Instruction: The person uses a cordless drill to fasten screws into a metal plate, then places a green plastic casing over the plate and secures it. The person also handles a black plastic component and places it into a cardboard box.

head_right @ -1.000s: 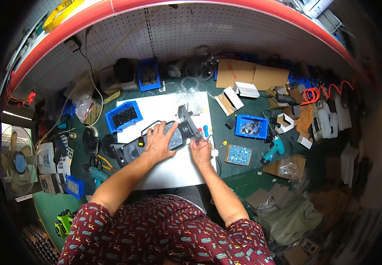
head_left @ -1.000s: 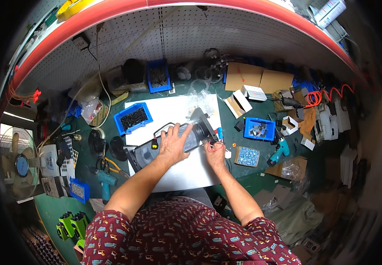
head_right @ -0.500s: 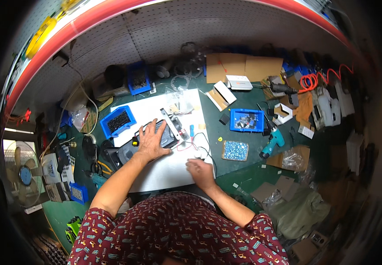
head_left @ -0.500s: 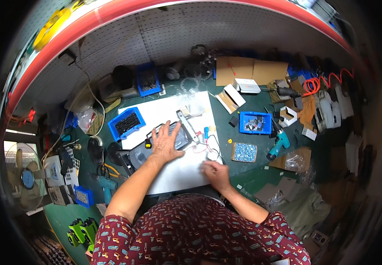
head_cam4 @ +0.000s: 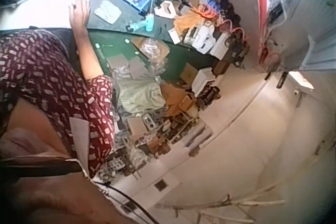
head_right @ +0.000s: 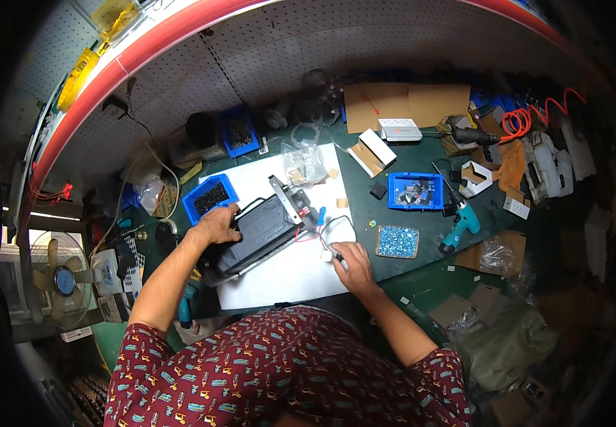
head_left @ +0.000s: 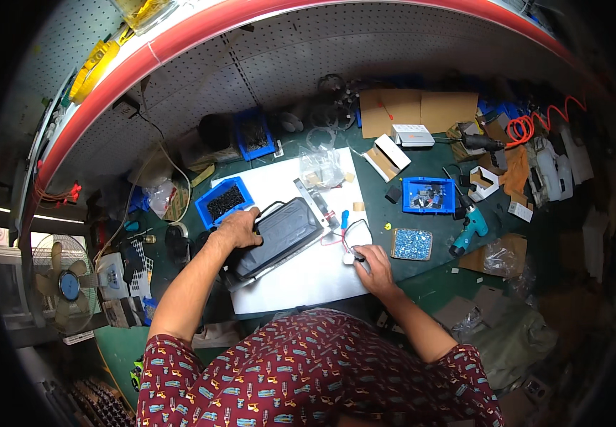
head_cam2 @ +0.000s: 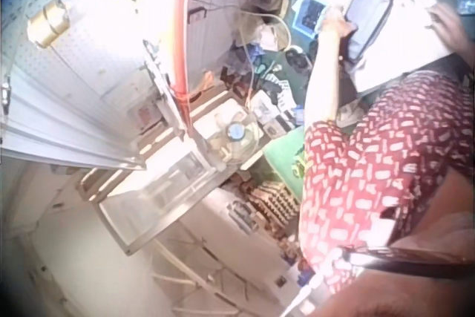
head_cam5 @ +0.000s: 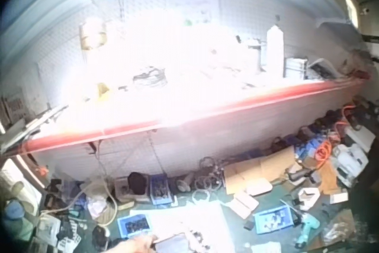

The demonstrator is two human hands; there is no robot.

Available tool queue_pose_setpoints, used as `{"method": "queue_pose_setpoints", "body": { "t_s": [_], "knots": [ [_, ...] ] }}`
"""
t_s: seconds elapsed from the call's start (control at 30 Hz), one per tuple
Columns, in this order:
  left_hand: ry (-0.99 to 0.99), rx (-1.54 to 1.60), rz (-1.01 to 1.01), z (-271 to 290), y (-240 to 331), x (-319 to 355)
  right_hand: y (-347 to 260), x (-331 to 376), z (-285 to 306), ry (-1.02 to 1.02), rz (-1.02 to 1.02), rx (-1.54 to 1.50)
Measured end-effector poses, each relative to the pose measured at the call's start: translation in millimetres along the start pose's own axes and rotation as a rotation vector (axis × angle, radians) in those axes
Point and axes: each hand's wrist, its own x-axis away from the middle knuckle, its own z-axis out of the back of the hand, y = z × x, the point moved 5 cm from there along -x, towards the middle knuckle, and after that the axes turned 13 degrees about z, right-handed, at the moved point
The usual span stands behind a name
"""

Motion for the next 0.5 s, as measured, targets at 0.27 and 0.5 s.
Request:
{"method": "queue_pose_setpoints", "body": {
  "t_s": [0.27, 0.5],
  "knots": [
    [0.133, 0.383, -0.233, 26.1, -7.7, -13.0, -24.3, -4.3, -21.2, -0.061, -0.067, 0.128],
    [0.063, 0.674, -0.542, 22.6, -2.9, -20.5, -112.9, -29.6, -17.7, 0.033, 0.056, 0.23]
  ]
}}
